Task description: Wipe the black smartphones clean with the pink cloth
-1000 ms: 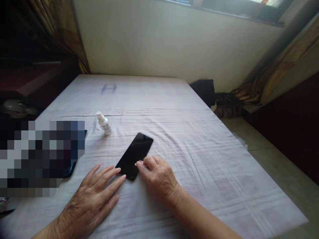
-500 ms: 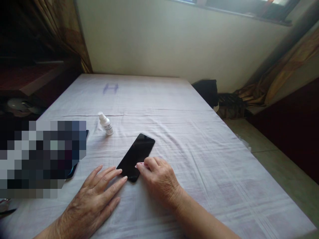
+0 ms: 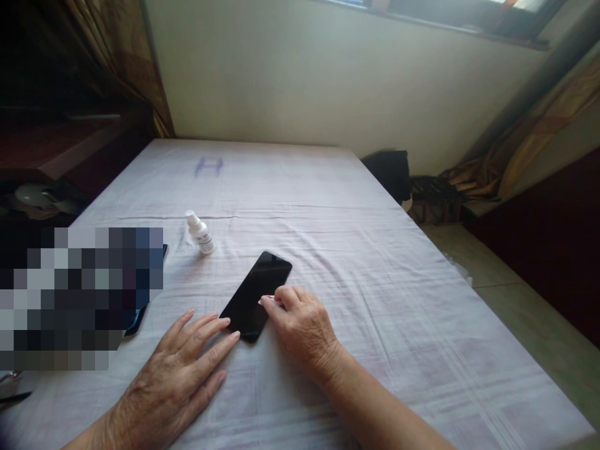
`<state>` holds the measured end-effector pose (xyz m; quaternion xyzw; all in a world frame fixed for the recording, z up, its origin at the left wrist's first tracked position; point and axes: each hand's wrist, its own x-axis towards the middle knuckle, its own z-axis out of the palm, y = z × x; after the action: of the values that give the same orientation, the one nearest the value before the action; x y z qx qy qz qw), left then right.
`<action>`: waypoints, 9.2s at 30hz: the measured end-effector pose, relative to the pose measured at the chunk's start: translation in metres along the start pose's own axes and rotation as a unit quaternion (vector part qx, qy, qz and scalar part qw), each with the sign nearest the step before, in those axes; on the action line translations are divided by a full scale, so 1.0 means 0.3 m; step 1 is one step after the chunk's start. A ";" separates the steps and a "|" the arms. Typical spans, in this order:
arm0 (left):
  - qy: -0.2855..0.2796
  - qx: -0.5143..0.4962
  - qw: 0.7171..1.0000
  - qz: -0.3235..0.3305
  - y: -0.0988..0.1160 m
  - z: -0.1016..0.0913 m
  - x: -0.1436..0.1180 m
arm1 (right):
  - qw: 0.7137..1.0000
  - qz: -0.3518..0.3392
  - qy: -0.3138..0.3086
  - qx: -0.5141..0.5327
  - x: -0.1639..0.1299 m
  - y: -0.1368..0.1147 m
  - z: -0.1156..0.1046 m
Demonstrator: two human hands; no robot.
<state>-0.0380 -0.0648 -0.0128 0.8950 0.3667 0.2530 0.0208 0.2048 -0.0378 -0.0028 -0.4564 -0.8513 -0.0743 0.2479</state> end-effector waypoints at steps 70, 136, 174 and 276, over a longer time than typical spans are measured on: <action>-0.003 0.034 0.999 0.010 -0.001 -0.011 0.006 | 0.997 -0.049 -0.051 0.018 0.059 -0.048 0.014; -0.084 0.097 0.990 -0.060 -0.042 -0.050 -0.002 | 0.986 0.112 0.046 0.119 -0.075 0.023 -0.030; -0.077 0.040 0.996 0.003 -0.079 -0.003 -0.028 | 0.997 0.071 0.008 -0.035 -0.055 -0.012 -0.019; -0.075 0.017 0.997 0.001 -0.071 -0.011 -0.019 | 0.996 0.060 -0.041 -0.061 0.049 -0.011 0.036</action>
<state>-0.0566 -0.0536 -0.0172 0.9120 0.3679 0.1785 0.0326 0.1916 -0.0251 -0.0045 -0.5233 -0.8259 -0.0921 0.1885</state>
